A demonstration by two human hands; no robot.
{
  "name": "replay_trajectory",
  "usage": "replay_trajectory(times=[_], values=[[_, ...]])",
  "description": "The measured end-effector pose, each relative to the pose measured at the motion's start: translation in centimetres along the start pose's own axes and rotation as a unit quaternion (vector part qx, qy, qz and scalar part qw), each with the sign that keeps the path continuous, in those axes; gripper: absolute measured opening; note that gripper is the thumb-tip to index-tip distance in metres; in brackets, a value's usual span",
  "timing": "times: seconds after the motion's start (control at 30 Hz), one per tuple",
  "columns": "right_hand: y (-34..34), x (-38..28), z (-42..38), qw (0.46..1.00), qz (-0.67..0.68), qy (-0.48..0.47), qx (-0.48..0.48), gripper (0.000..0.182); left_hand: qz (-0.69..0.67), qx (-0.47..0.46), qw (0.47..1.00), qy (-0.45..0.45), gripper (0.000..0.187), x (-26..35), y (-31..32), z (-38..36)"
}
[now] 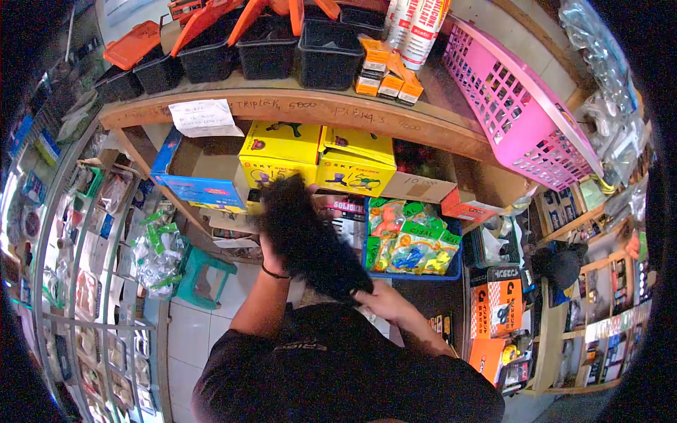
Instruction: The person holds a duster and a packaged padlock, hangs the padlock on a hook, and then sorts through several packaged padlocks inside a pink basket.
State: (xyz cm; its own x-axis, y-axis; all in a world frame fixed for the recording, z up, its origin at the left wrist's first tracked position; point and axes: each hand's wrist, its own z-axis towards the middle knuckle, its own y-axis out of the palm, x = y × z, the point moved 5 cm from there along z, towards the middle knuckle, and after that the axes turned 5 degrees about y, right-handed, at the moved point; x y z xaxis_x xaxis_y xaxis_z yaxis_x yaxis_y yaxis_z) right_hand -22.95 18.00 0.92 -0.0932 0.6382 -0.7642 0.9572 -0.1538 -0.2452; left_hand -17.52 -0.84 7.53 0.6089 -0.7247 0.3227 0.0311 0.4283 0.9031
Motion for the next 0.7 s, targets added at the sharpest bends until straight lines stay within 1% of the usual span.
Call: replay_trajectory(times=[0.03,0.07,0.1,0.13,0.17,0.2,0.23,0.27,0.3,0.33,0.37,0.4,0.43,0.47,0.5,0.53,0.57,0.6,0.63,0.67,0.7], values=[[-0.6,-0.5,-0.4,0.998,0.017,0.045,0.03,0.034,0.001,0.105,0.991,0.08,0.057,0.9,1.8,-0.6],[-0.5,-1.6,-0.9,0.997,0.049,0.037,0.055,0.035,0.026,0.104,0.993,0.047,0.057,0.6,0.5,-0.9],[-0.4,-0.8,-0.4,0.997,0.049,0.037,0.054,0.035,0.026,0.104,0.993,0.048,0.057,0.4,0.1,-0.7],[0.2,0.3,0.6,0.999,-0.027,0.018,0.004,0.038,-0.008,0.001,0.998,0.068,0.055,0.4,1.0,-0.3],[1.0,1.1,1.0,0.994,-0.102,-0.002,-0.045,0.042,-0.042,-0.103,0.99,0.085,0.054,0.4,1.6,-0.1],[1.2,0.7,0.6,0.997,-0.062,-0.043,-0.029,0.04,0.324,0.097,0.941,0.015,0.053,0.2,-0.2,-0.2],[1.1,0.3,0.4,0.997,-0.064,-0.045,-0.029,0.04,0.324,0.096,0.941,0.018,0.053,0.3,0.4,-0.1],[0.2,-0.1,0.1,0.998,0.02,-0.051,0.021,0.04,0.171,0.119,0.977,0.051,0.053,0.4,1.1,-0.3],[-0.6,-0.1,-0.2,0.991,0.104,-0.055,0.068,0.039,0.014,0.141,0.986,0.083,0.053,0.7,1.8,-0.5],[-0.9,2.0,0.9,0.973,0.206,0.01,0.104,0.035,0.084,0.164,0.977,0.102,0.055,1.2,-0.5,-0.9],[-1.2,2.9,1.1,0.974,0.205,0.01,0.101,0.035,0.079,0.128,0.987,0.062,0.054,0.7,-1.7,-1.3],[-1.4,2.6,0.9,0.98,0.187,0.018,0.07,0.032,0.137,0.177,0.972,0.073,0.053,0.8,-2.2,-1.6],[-1.3,0.9,0.3,0.984,0.17,0.024,0.041,0.031,0.194,0.224,0.952,0.082,0.052,0.9,-2.8,-1.8],[-0.9,-1.6,-1.4,0.989,0.129,-0.019,0.076,0.031,0.261,0.255,0.927,0.081,0.05,1.1,-3.6,-1.9],[-0.7,-1.7,-1.6,0.988,0.13,-0.02,0.076,0.031,0.327,0.286,0.897,0.08,0.047,1.1,-4.8,-2.0],[-0.1,-1.8,-1.7,0.994,0.094,-0.03,0.047,0.032,0.391,0.21,0.866,0.229,0.042,1.1,-4.8,-1.3],[0.3,-2.1,-1.8,0.997,0.056,-0.041,0.018,0.033,0.391,0.21,0.866,0.231,0.042,0.9,-6.0,-1.6],[0.5,-2.5,-2.1,0.998,0.06,-0.021,0.007,0.035,0.373,0.209,0.881,0.2,0.038,1.0,-5.6,-1.7],[0.6,-1.3,-1.3,0.998,0.06,-0.021,0.006,0.035,0.355,0.209,0.895,0.168,0.036,0.9,-5.5,-1.9],[1.1,1.1,0.0,1.0,0.013,0.004,-0.027,0.039,0.18,0.18,0.952,0.172,0.038,0.2,-6.4,-1.8],[1.6,2.1,0.6,0.997,-0.034,0.028,-0.059,0.044,0.182,0.18,0.951,0.171,0.038,0.3,-6.2,-1.9]])
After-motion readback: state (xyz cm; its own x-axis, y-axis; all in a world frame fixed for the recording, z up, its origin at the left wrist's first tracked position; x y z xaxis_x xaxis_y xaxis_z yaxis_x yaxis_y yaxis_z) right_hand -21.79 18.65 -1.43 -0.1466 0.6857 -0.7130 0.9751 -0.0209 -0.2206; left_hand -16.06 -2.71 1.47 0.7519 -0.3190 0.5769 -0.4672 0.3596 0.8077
